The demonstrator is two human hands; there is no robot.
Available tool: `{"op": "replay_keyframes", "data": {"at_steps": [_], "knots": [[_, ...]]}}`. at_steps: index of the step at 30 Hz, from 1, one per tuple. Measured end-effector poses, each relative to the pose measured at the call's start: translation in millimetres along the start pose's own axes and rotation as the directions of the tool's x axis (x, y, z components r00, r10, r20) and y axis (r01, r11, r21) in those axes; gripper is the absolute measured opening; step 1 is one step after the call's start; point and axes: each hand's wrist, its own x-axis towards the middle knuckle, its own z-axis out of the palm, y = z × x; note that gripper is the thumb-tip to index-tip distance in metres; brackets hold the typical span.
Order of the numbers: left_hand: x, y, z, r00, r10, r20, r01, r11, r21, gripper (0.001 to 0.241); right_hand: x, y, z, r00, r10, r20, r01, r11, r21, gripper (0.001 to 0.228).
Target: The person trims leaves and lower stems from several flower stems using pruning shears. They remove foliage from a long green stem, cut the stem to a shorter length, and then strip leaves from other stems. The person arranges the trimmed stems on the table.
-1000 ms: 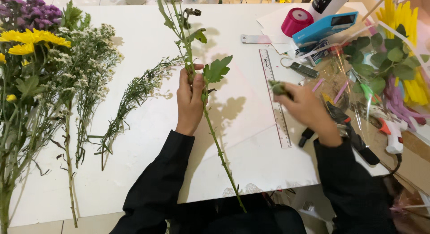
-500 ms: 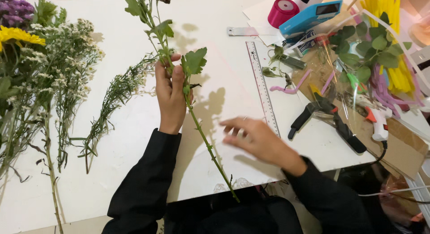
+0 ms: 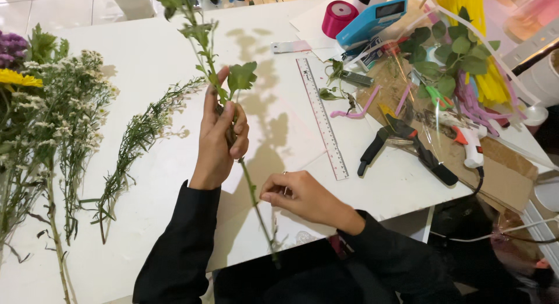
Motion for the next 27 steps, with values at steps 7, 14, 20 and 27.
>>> {"op": "replay_keyframes", "data": {"at_steps": [7,14,20,27], "knots": [[0.5,-6.9,-0.4,1.000,0.024,0.016,-0.025,0.997,0.075,0.044,27.9,46.6,-109.5,0.863,0.106,-0.494,-0.424,0.683,-0.595,0.033],[2.5,-13.1,-8.7,0.999,0.047,-0.023,-0.047,0.999,0.012,0.046,48.1,146.3,-152.1,0.844,0.044,-0.535,-0.456,0.586,-0.670,0.008],[2.7,-13.5,-10.2,0.998,0.055,-0.030,-0.055,0.998,0.010,0.045,65.7,62.3,-123.9,0.874,0.112,-0.472,-0.411,0.688,-0.598,0.025],[3.7,-15.3,-12.9,0.999,0.044,-0.032,-0.044,0.999,0.000,0.045,99.6,87.7,-154.4,0.912,-0.013,-0.411,-0.314,0.623,-0.716,0.033]]}}
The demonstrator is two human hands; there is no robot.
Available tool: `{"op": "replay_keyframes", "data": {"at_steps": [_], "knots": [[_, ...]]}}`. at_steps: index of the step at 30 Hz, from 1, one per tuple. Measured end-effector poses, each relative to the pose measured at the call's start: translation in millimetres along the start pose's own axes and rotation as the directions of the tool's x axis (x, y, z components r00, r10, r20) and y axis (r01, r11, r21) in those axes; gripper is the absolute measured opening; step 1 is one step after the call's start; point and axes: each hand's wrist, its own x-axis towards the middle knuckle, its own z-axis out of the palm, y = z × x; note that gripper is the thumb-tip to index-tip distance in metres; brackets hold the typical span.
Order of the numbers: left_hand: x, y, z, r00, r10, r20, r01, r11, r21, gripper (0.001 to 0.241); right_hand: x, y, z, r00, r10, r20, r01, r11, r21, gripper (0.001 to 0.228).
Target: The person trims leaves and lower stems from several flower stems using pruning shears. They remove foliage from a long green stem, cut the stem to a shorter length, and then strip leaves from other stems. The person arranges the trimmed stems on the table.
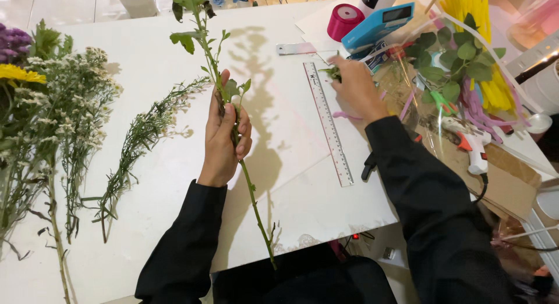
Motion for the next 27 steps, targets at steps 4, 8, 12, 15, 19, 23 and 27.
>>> {"op": "replay_keyframes", "data": {"at_steps": [4,8,12,15,19,23,27], "knots": [[-0.8,0.5,1.4,1.000,-0.001,-0.003,0.001,1.000,0.005,0.045,29.1,45.4,31.1,0.992,0.102,0.075,-0.101,0.995,-0.020,0.046],[0.1,0.5,1.7,1.000,0.011,0.010,-0.011,1.000,0.013,0.046,27.7,51.5,40.1,0.997,-0.022,-0.074,0.015,0.996,-0.091,0.020],[-3.0,10.2,6.9,0.994,-0.104,-0.044,0.104,0.995,-0.013,0.047,15.8,26.0,20.2,0.944,-0.092,-0.316,0.131,0.986,0.102,0.019],[-1.5,9.4,3.2,0.992,-0.114,-0.057,0.114,0.993,0.006,0.047,-25.7,-37.9,-32.3,0.981,-0.166,-0.103,0.192,0.919,0.345,0.015],[-1.1,5.6,1.0,0.990,-0.119,-0.074,0.121,0.992,0.020,0.048,-61.8,-82.3,-52.5,0.962,-0.274,0.018,0.245,0.886,0.394,0.014],[-2.4,6.1,1.3,0.991,-0.101,-0.087,0.102,0.995,0.007,0.047,-39.6,-43.2,-4.0,0.950,-0.296,0.095,0.281,0.948,0.147,0.023],[-2.6,7.9,1.2,0.989,-0.110,-0.096,0.111,0.994,0.003,0.047,-11.3,19.7,-1.5,0.990,-0.098,-0.098,0.075,0.973,-0.217,0.016]]}}
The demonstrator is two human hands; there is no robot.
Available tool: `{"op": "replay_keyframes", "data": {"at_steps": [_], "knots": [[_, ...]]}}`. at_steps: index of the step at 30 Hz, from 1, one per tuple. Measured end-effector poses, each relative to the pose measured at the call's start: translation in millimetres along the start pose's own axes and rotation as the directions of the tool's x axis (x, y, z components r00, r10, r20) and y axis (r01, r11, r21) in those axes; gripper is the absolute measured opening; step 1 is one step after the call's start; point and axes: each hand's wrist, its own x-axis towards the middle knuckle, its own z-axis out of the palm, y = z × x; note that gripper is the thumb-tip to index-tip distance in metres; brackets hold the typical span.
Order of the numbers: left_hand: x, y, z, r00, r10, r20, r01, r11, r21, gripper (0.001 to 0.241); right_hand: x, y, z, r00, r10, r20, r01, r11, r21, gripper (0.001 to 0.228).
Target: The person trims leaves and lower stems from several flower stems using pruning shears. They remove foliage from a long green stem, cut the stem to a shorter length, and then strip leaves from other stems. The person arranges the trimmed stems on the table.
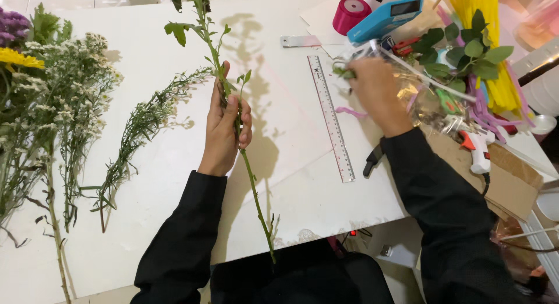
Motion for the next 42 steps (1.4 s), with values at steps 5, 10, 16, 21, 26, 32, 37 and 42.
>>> {"op": "replay_keyframes", "data": {"at_steps": [5,10,16,21,26,32,37,42], "knots": [[2.6,-2.3,-2.1,1.000,0.009,0.012,-0.009,1.000,0.008,0.047,2.8,8.0,-53.5,0.968,0.176,-0.176,-0.074,0.878,0.474,0.017],[1.4,-1.2,-1.7,0.998,0.045,0.032,-0.045,0.999,0.011,0.048,-2.9,-14.7,-62.9,0.796,0.011,-0.605,0.182,0.949,0.257,0.013],[0.6,-3.9,-5.8,0.996,0.049,0.071,-0.047,0.999,-0.028,0.051,-7.1,-6.3,-51.0,0.891,0.099,-0.444,0.058,0.944,0.326,0.022],[-0.6,1.4,0.0,0.995,0.049,0.084,-0.047,0.998,-0.028,0.050,-18.5,-10.9,-60.9,0.897,0.149,-0.417,0.007,0.937,0.350,0.025],[5.8,-13.2,-6.7,0.991,0.100,0.084,-0.102,0.995,0.022,0.047,-29.4,-33.9,-90.5,0.911,0.275,-0.306,-0.068,0.835,0.546,0.022],[5.4,-16.2,-10.7,0.992,0.092,0.087,-0.093,0.996,0.002,0.047,-27.0,-25.7,-80.0,0.953,0.214,-0.214,-0.022,0.755,0.656,0.020],[-3.4,2.7,-1.2,0.996,0.026,0.080,-0.025,0.999,-0.020,0.052,-29.4,-44.7,-90.8,0.972,0.235,-0.022,-0.123,0.583,0.803,0.022],[0.2,-2.4,-2.6,0.997,-0.001,0.082,0.002,1.000,-0.004,0.054,-59.4,-89.8,-122.7,0.955,-0.150,0.254,-0.181,0.380,0.907,0.016]]}}
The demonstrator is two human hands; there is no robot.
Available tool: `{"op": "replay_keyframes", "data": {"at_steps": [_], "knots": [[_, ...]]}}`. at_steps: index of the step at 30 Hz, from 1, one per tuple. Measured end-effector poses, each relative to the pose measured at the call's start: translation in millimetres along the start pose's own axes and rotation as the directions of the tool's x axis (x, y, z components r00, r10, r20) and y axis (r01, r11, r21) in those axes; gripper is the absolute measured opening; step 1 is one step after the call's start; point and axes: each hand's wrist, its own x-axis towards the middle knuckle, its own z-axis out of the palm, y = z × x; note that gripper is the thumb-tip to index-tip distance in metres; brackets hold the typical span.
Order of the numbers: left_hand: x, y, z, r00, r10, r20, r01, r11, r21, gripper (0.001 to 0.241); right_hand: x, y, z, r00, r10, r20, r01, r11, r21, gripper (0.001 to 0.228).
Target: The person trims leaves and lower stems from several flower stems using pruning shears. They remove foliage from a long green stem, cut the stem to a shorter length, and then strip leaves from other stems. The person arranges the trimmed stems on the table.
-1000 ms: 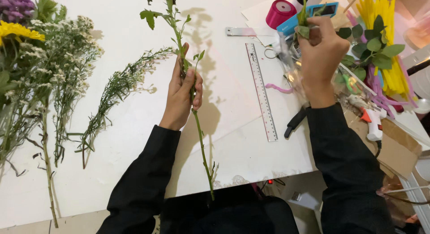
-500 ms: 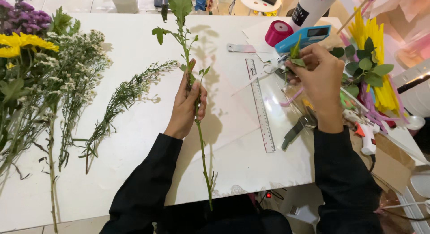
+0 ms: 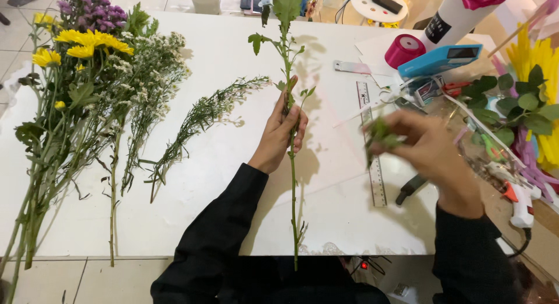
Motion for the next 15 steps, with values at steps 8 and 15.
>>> {"op": "replay_keyframes", "data": {"at_steps": [8,15], "knots": [[-1.7,-1.0,0.3,1.000,-0.017,-0.022,0.016,1.000,-0.013,0.053,-49.3,-20.8,123.8,0.551,-0.166,0.818,0.268,0.963,0.015,0.033],[-1.9,-4.5,-3.3,1.000,0.016,0.026,-0.016,1.000,0.013,0.061,-57.5,-2.4,72.6,0.835,-0.180,0.521,0.312,0.934,-0.177,0.030]]}}
